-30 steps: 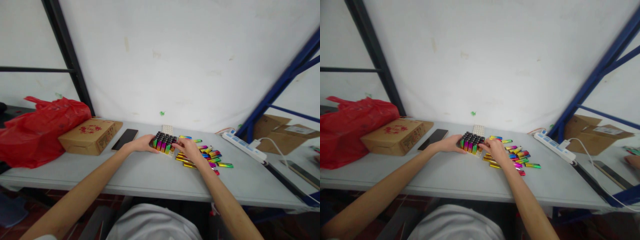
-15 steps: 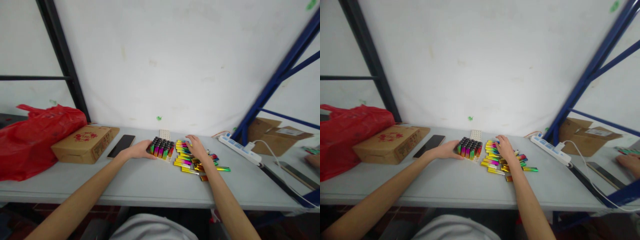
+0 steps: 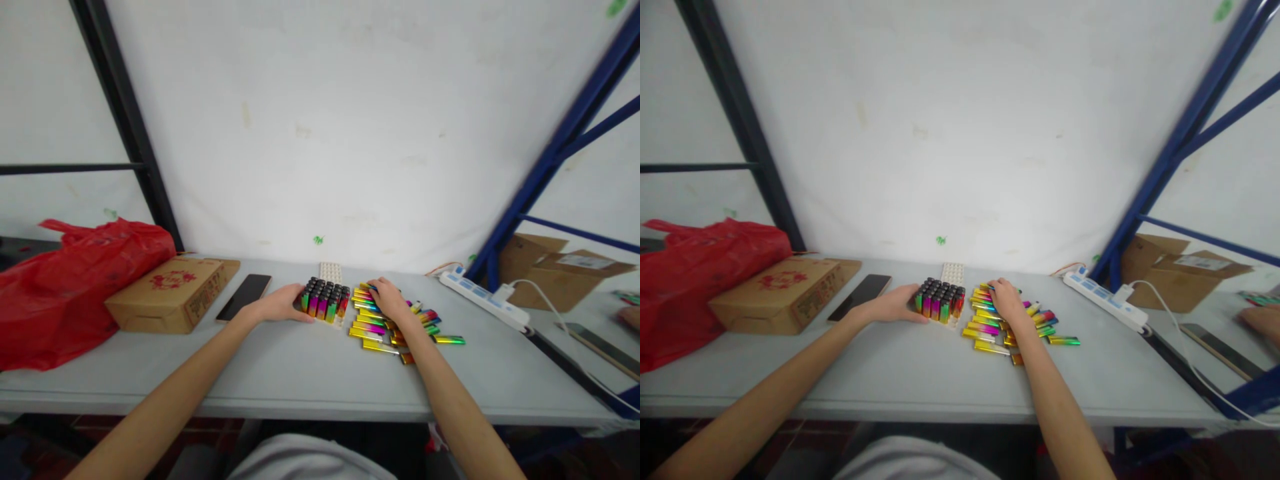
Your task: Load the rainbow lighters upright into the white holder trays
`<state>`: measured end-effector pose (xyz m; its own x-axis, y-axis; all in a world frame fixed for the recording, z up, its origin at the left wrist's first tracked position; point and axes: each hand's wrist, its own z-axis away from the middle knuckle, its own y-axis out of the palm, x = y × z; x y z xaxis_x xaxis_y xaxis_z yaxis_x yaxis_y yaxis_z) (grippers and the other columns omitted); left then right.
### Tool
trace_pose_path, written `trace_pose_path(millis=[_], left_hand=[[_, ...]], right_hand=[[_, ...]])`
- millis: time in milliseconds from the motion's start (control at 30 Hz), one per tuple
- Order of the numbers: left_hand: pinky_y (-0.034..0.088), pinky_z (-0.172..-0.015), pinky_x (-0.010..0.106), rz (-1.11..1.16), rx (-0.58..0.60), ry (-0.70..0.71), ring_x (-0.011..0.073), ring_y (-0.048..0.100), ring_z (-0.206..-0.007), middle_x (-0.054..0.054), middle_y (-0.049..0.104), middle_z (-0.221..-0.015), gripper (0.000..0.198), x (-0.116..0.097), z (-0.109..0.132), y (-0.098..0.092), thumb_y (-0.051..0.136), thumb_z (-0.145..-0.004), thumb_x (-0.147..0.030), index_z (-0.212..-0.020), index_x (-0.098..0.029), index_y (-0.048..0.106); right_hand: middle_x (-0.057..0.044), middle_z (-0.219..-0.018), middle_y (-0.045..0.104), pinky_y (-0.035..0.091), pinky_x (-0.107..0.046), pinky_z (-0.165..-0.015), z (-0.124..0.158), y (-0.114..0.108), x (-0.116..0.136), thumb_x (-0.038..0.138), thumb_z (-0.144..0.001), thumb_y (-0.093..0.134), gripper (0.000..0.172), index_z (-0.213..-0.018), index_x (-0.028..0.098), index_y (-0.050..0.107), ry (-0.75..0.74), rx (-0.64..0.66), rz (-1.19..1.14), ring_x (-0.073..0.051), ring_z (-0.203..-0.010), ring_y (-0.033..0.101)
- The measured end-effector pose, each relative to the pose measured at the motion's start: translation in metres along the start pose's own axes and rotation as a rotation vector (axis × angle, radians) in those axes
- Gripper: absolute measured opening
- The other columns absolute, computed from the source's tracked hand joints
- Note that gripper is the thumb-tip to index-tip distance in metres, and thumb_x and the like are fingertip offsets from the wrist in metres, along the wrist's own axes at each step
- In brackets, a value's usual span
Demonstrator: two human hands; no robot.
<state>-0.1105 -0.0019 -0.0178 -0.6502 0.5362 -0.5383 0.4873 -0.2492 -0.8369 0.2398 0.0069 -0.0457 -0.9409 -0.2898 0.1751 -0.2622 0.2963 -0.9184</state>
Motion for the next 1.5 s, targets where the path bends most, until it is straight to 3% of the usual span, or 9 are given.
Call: trace_pose_path(millis=[167, 333, 500, 733, 900, 1067, 1200, 1333, 1500], left_hand=[[0.053, -0.089, 0.037, -0.022, 0.0, 0.018, 0.0343, 0.067, -0.105, 0.009, 0.073, -0.114, 0.073, -0.005, 0.0, -0.001, 0.079, -0.062, -0.072, -0.112, -0.021, 0.067], [0.052, -0.092, 0.039, -0.019, 0.005, 0.014, 0.0341, 0.066, -0.107, 0.011, 0.072, -0.118, 0.075, -0.005, 0.0, -0.001, 0.082, -0.062, -0.068, -0.116, -0.018, 0.066], [0.052, -0.093, 0.036, 0.06, 0.035, 0.098, 0.0316, 0.066, -0.112, 0.01, 0.071, -0.125, 0.074, -0.008, 0.001, -0.002, 0.081, -0.067, -0.062, -0.124, -0.018, 0.064], [0.053, -0.088, 0.036, 0.006, -0.007, 0.067, 0.0315, 0.069, -0.106, 0.012, 0.073, -0.12, 0.075, -0.008, 0.001, 0.002, 0.079, -0.067, -0.067, -0.12, -0.017, 0.063], [0.053, -0.088, 0.036, 0.002, -0.005, 0.052, 0.0322, 0.069, -0.107, 0.012, 0.074, -0.117, 0.076, -0.008, 0.0, 0.003, 0.078, -0.066, -0.069, -0.12, -0.018, 0.063], [0.053, -0.089, 0.037, 0.025, 0.001, 0.041, 0.0329, 0.068, -0.11, 0.011, 0.073, -0.12, 0.078, -0.01, 0.0, 0.002, 0.08, -0.065, -0.068, -0.122, -0.019, 0.062], [0.053, -0.089, 0.037, 0.02, 0.001, 0.047, 0.0328, 0.067, -0.11, 0.012, 0.072, -0.121, 0.08, -0.009, 0.0, 0.002, 0.08, -0.065, -0.068, -0.124, -0.018, 0.061], [0.052, -0.09, 0.037, 0.015, -0.006, 0.042, 0.0327, 0.068, -0.108, 0.012, 0.072, -0.121, 0.081, -0.006, -0.001, 0.003, 0.081, -0.064, -0.068, -0.124, -0.017, 0.062], [0.052, -0.09, 0.036, 0.056, -0.016, 0.048, 0.0329, 0.068, -0.107, 0.01, 0.074, -0.117, 0.08, -0.002, -0.001, 0.004, 0.083, -0.061, -0.065, -0.123, -0.019, 0.064]], right_hand=[[-0.016, -0.11, 0.072, 0.047, -0.038, -0.094, 0.007, -0.019, 0.011, 0.03, -0.101, 0.044, 0.035, -0.121, 0.017, 0.07, -0.027, -0.176, -0.161, -0.028, -0.101, 0.066], [-0.001, -0.07, 0.065, 0.045, -0.031, -0.067, 0.021, -0.039, 0.033, 0.048, -0.098, 0.052, 0.04, -0.124, 0.02, 0.065, 0.025, -0.313, -0.387, -0.02, -0.062, 0.057], [0.003, -0.059, 0.048, 0.034, -0.027, -0.055, 0.021, -0.037, 0.042, 0.062, -0.089, 0.061, 0.043, -0.081, 0.021, 0.065, 0.086, -0.357, -0.632, -0.015, -0.055, 0.043], [0.001, -0.066, 0.053, 0.041, -0.027, -0.051, 0.019, -0.032, 0.061, 0.072, -0.091, 0.049, 0.05, -0.084, 0.024, 0.056, 0.143, -0.148, -1.185, -0.015, -0.054, 0.046], [0.01, -0.059, 0.032, 0.017, -0.02, -0.039, 0.023, -0.037, 0.075, 0.07, -0.085, 0.059, 0.046, -0.095, 0.025, 0.055, 0.247, 0.027, -1.453, -0.008, -0.043, 0.021], [0.01, -0.052, 0.02, 0.008, -0.02, -0.04, 0.021, -0.031, 0.074, 0.077, -0.084, 0.047, 0.059, -0.062, 0.022, 0.04, 0.34, 0.191, -1.502, -0.007, -0.043, 0.012], [0.009, -0.049, 0.018, 0.007, -0.021, -0.04, 0.019, -0.022, 0.072, 0.059, -0.089, 0.044, 0.051, -0.056, 0.024, 0.03, 0.412, 0.113, -1.47, -0.007, -0.042, 0.009], [0.008, -0.047, 0.021, 0.009, -0.022, -0.039, 0.017, -0.015, 0.07, 0.054, -0.089, 0.044, 0.047, -0.054, 0.024, 0.033, 0.407, 0.068, -1.417, -0.008, -0.041, 0.014], [0.008, -0.05, 0.026, 0.012, -0.021, -0.04, 0.017, -0.017, 0.068, 0.071, -0.087, 0.05, 0.056, -0.062, 0.021, 0.047, 0.36, 0.138, -1.382, -0.007, -0.041, 0.018]])
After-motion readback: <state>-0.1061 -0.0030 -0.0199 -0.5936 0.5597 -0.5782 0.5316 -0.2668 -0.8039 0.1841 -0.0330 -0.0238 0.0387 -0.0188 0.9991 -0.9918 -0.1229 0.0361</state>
